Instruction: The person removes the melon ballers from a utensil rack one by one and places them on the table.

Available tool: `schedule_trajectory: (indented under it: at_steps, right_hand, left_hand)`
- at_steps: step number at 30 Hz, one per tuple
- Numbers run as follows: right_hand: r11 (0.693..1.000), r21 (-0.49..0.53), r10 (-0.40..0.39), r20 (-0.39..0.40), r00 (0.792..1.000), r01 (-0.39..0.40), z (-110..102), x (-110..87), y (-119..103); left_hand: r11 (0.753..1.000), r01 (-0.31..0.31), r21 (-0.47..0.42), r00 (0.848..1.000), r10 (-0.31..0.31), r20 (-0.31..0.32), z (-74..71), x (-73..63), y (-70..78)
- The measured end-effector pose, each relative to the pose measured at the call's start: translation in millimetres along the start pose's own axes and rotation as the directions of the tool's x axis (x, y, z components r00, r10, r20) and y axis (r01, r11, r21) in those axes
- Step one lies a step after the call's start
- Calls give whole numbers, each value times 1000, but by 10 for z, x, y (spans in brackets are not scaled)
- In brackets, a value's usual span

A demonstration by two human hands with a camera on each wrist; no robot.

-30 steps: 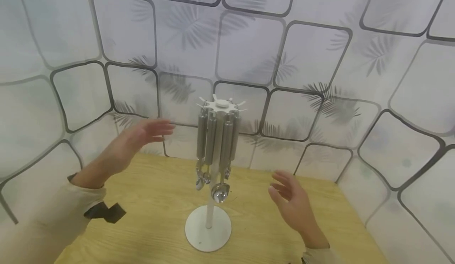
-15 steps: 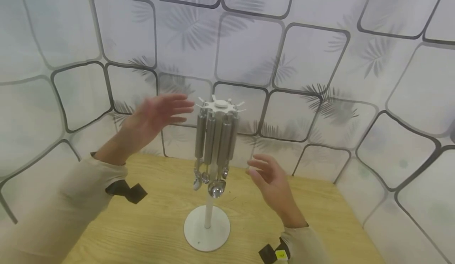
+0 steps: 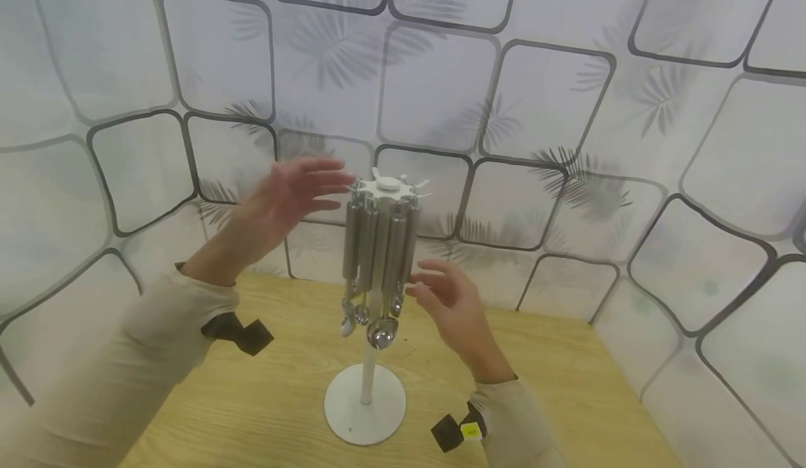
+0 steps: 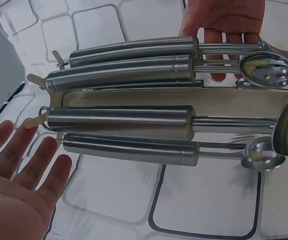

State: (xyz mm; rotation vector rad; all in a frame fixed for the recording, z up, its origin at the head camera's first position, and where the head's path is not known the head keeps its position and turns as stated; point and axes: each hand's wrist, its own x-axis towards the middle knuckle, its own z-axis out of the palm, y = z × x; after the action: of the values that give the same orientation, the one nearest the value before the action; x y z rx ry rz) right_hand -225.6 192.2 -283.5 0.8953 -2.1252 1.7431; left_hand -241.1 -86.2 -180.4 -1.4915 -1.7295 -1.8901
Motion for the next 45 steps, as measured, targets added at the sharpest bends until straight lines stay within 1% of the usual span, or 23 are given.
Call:
schedule_trajectory:
  at_steps: [8, 14, 17, 20, 23, 26, 31, 35, 41, 45]
  right_hand:
    - [1000, 19, -6, 5, 1000, 6, 90, 60, -10]
    - [997, 50, -52, 8, 999, 52, 138, 100, 30]
    - [997, 29, -66, 0, 998, 66, 154, 114, 47]
    - [998, -18, -61, -4, 998, 61, 158, 119, 53]
    - [997, -65, -52, -8, 999, 52, 153, 121, 30]
    - [992, -117, -41, -30, 999, 37, 139, 124, -19]
    - [988, -156, -10, -44, 999, 3, 111, 120, -86]
    - [992, -126, -6, -44, 999, 0, 88, 96, -95]
    - [999, -17, -38, -42, 998, 37, 52, 50, -88]
    - [999, -13, -31, -59, 998, 30, 22, 22, -86]
  left_hand:
    - [999, 22, 33, 1000, -22, -4, 48, 9, 28]
    - [998, 18, 59, 1000, -17, -3, 53, 21, 34]
    - [997, 13, 74, 1000, -12, -6, 55, 21, 37]
    - [996, 15, 87, 1000, -15, -5, 50, 12, 34]
    - [995, 17, 96, 1000, -17, -2, 40, 10, 24]
    - [994, 17, 105, 1000, -17, 3, 30, 24, 10]
    - [993, 23, 119, 1000, -24, 7, 28, 40, 2]
    - [990, 24, 136, 1000, -26, 10, 37, 38, 15]
    - [987, 22, 157, 1000, -24, 12, 49, 38, 29]
    - [987, 21, 161, 1000, -23, 10, 51, 39, 28]
